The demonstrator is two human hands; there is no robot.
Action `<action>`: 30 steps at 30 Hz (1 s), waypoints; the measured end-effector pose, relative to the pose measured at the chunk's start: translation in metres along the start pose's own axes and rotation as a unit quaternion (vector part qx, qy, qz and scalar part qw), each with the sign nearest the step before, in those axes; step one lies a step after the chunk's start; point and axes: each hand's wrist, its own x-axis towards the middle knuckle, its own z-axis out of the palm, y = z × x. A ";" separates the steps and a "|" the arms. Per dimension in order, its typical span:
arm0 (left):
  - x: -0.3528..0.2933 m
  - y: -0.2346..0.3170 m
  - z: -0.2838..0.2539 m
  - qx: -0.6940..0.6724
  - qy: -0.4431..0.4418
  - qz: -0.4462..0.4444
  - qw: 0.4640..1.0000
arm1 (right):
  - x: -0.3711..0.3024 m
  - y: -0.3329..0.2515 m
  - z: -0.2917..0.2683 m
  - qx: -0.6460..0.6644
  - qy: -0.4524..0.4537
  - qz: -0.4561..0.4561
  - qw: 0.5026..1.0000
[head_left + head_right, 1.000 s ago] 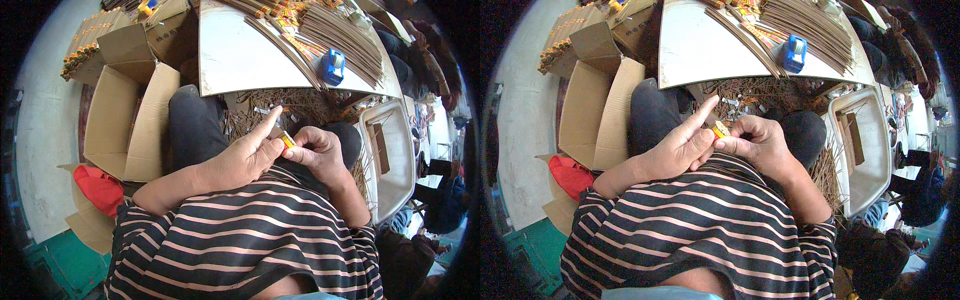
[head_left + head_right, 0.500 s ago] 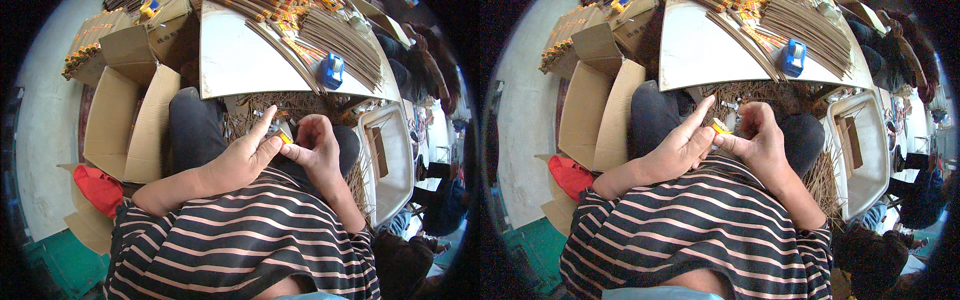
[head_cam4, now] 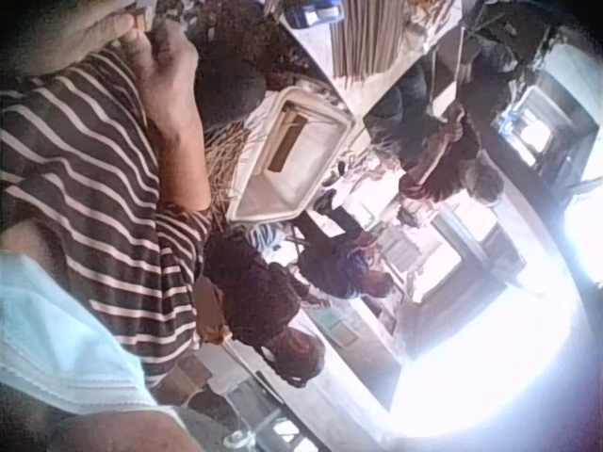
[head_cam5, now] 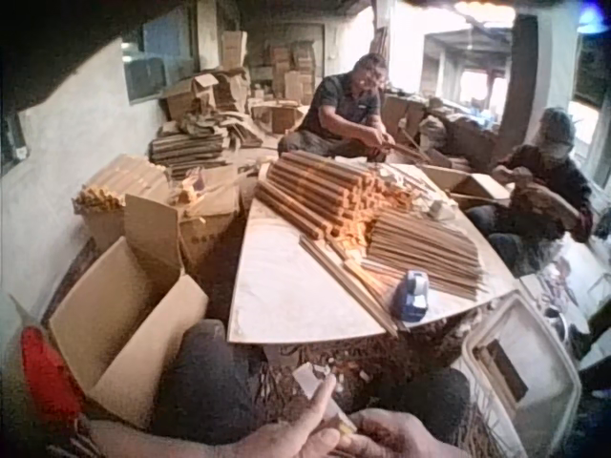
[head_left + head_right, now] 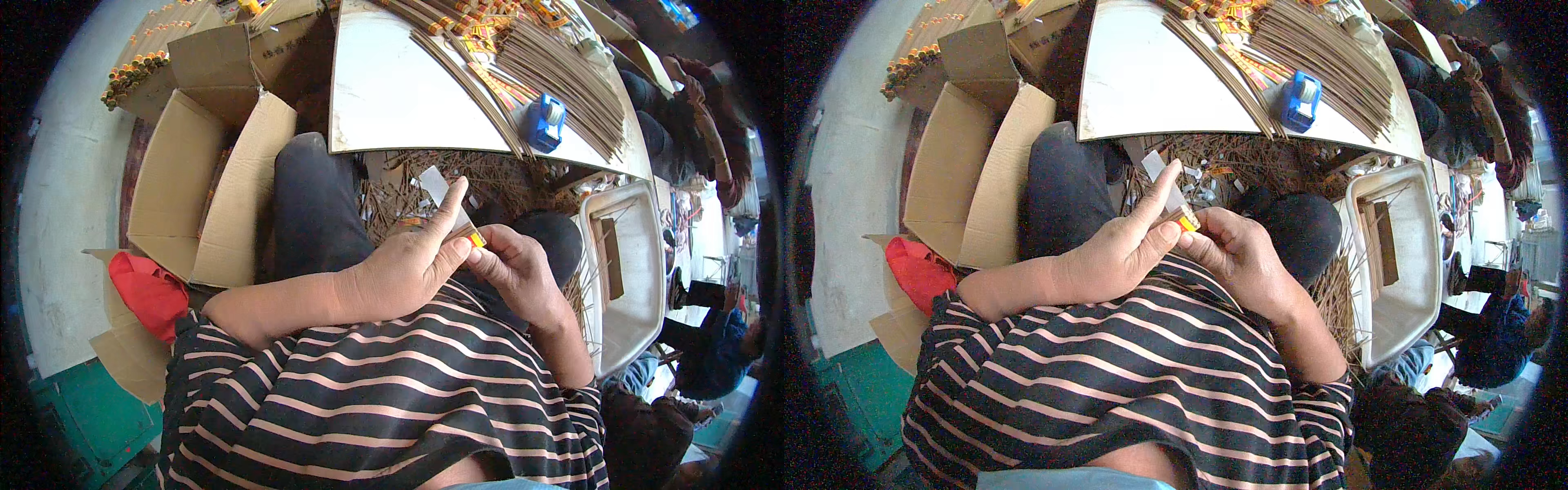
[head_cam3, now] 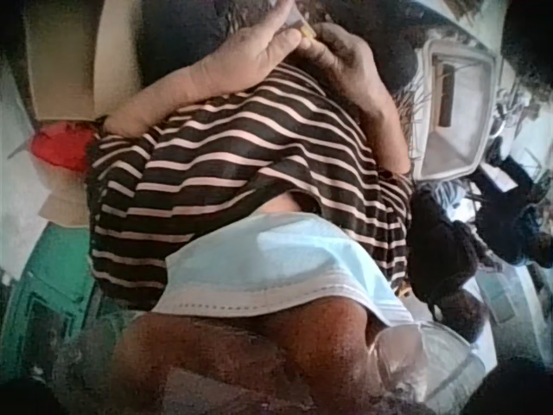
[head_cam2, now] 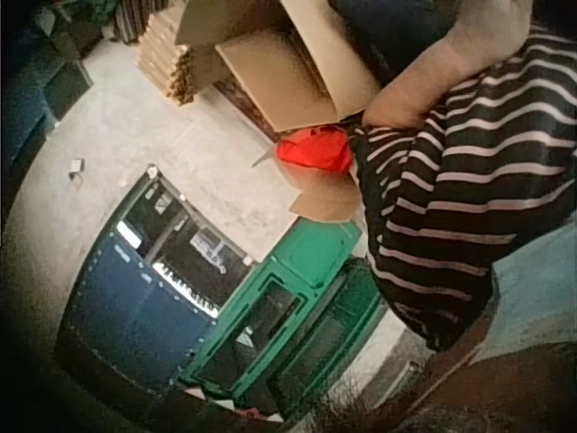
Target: The person gathers thin wooden sticks, aligns them into bundles, and secures each bundle with a small colored paper band. Bundled sticks are placed into a cardboard box. The person repeats this process multiple times.
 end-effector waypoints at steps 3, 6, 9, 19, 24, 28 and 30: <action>0.001 -0.005 0.001 -0.031 -0.015 0.022 0.999 | 0.000 0.007 0.000 0.065 -0.032 -0.023 0.997; 0.000 -0.008 0.004 -0.060 -0.028 0.046 0.997 | 0.002 0.015 -0.003 0.088 -0.073 -0.060 0.992; 0.001 -0.009 0.002 -0.083 -0.054 0.059 0.993 | 0.006 0.025 -0.013 0.065 -0.113 -0.089 0.987; 0.007 -0.018 0.008 -0.191 -0.117 -0.055 0.973 | 0.009 0.001 -0.026 -0.024 -0.156 -0.117 0.981; 0.010 -0.014 0.007 -0.231 -0.134 -0.091 0.959 | 0.015 -0.003 -0.035 -0.043 -0.177 -0.122 0.976; 0.011 -0.021 0.011 -0.277 -0.118 -0.079 0.950 | 0.022 -0.003 -0.035 -0.050 -0.153 -0.126 0.979; 0.012 -0.016 0.004 -0.266 -0.122 -0.097 0.951 | 0.023 -0.004 -0.034 -0.037 -0.133 -0.131 0.982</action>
